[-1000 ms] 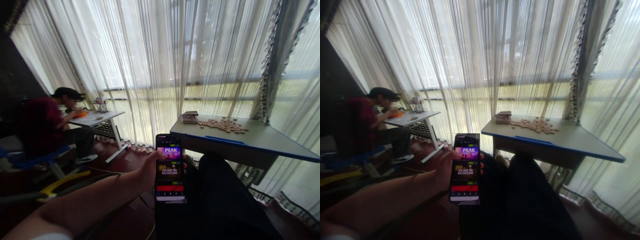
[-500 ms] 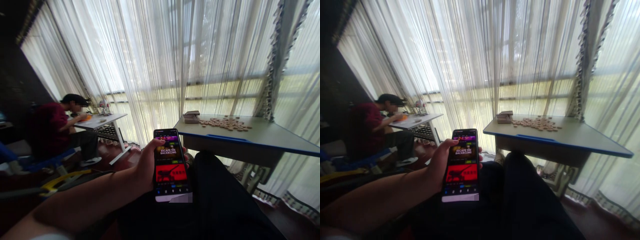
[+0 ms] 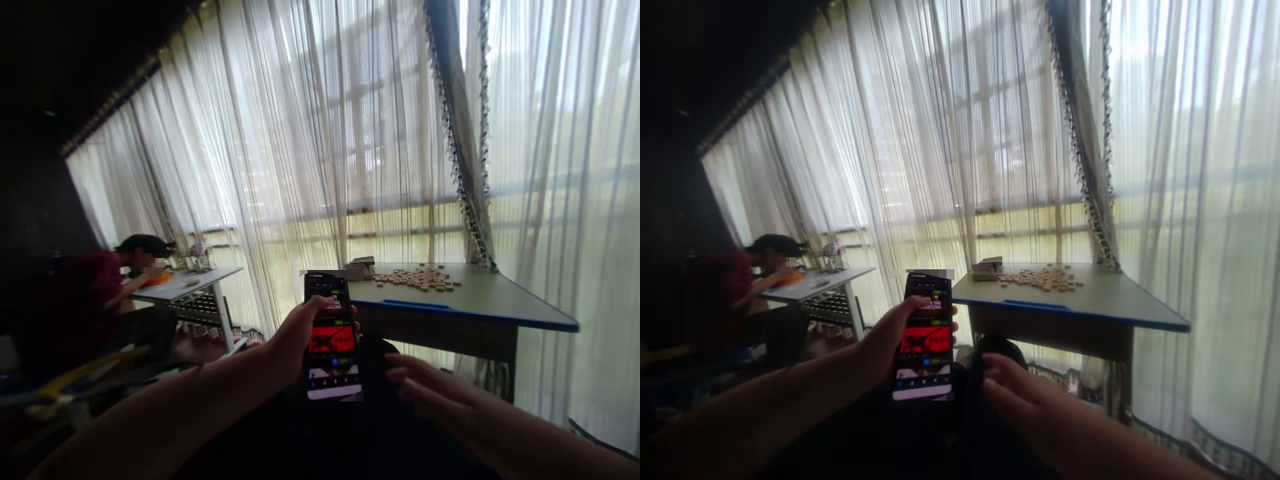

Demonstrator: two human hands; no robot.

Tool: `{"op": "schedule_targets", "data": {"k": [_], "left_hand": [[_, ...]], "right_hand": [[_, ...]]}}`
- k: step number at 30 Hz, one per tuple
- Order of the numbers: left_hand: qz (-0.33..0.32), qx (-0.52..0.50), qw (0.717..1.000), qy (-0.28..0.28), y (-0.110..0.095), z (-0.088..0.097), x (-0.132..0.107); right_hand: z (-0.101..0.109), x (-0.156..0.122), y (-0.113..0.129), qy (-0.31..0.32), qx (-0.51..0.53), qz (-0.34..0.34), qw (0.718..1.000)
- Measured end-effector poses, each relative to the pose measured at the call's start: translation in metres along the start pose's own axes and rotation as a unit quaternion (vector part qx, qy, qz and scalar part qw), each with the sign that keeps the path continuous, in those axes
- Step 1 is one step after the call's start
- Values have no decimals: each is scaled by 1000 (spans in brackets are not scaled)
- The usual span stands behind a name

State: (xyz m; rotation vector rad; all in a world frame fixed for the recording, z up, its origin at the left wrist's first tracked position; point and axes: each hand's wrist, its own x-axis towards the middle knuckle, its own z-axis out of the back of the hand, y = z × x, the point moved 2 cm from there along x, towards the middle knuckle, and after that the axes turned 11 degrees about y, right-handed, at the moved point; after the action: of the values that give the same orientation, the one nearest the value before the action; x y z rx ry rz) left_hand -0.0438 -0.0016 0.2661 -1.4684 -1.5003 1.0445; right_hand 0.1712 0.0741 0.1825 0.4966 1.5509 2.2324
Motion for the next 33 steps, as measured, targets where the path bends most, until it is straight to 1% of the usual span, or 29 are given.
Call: {"op": "schedule_targets", "data": {"k": [2, 3, 5, 6, 7, 8, 11, 13, 15, 17, 18, 20, 21, 22, 23, 24, 25, 26, 27, 28, 30, 31, 32, 33], "left_hand": [[-15, 26, 999, -17, 0, -10, -4], [-22, 40, 999, -24, 0, -16, -7], [-18, 58, 997, -54, 4, -28, -14], [-14, 62, 996, -66, 7, -35, -17], [-13, 65, 996, -63, 10, -42, -19], [-19, 69, 996, -49, 13, -51, -19], [-48, 84, 995, 13, 25, -74, -13], [-66, 108, 992, 31, 33, -87, -1], [-93, 142, 985, 43, 37, -100, 16], [-113, 176, 975, 68, 35, -119, 37], [-112, 185, 972, 86, 34, -130, 48], [-98, 172, 969, 146, 32, -155, 68], [-65, 146, 969, 188, 33, -167, 77], [-11, 119, 963, 242, 37, -178, 84], [20, 90, 951, 295, 42, -186, 88], [1, 56, 943, 328, 46, -190, 91], [-24, 28, 935, 353, 52, -189, 91], [-39, -10, 924, 381, 59, -185, 88], [-50, -52, 913, 401, 67, -176, 85], [-63, -86, 910, 401, 74, -164, 81], [-119, -141, 910, 370, 83, -135, 72], [-138, -153, 911, 356, 86, -122, 68], [-144, -157, 913, 349, 88, -111, 65], [-133, -154, 914, 350, 89, -103, 64]], "right_hand": [[-5, 9, 6, 8, 72, 58, 996], [-10, 11, 5, -5, 106, 107, 989], [-23, 11, -4, -20, 166, 192, 967], [-31, 9, -10, -5, 159, 214, 964], [-37, 6, -15, 20, 156, 219, 963], [-41, 3, -20, 34, 174, 214, 961], [-43, -6, -23, 25, 257, 210, 943], [-38, -7, -18, 3, 300, 230, 926], [-27, -4, -16, -70, 352, 258, 897], [-9, -1, -16, -163, 349, 306, 870], [1, -1, -17, -211, 344, 324, 856], [22, -6, -17, -291, 308, 347, 837], [32, -11, -17, -322, 297, 352, 827], [41, -18, -15, -361, 284, 366, 809], [49, -24, -14, -394, 268, 374, 796], [54, -30, -11, -401, 251, 375, 797], [56, -34, -9, -397, 238, 382, 800], [55, -37, -7, -385, 225, 380, 811], [52, -38, -5, -370, 208, 373, 825], [46, -38, -5, -348, 189, 365, 843], [29, -32, -10, -285, 148, 349, 880], [21, -27, -14, -249, 130, 348, 894], [14, -23, -18, -224, 117, 347, 903], [9, -19, -24, -225, 106, 338, 908]]}}
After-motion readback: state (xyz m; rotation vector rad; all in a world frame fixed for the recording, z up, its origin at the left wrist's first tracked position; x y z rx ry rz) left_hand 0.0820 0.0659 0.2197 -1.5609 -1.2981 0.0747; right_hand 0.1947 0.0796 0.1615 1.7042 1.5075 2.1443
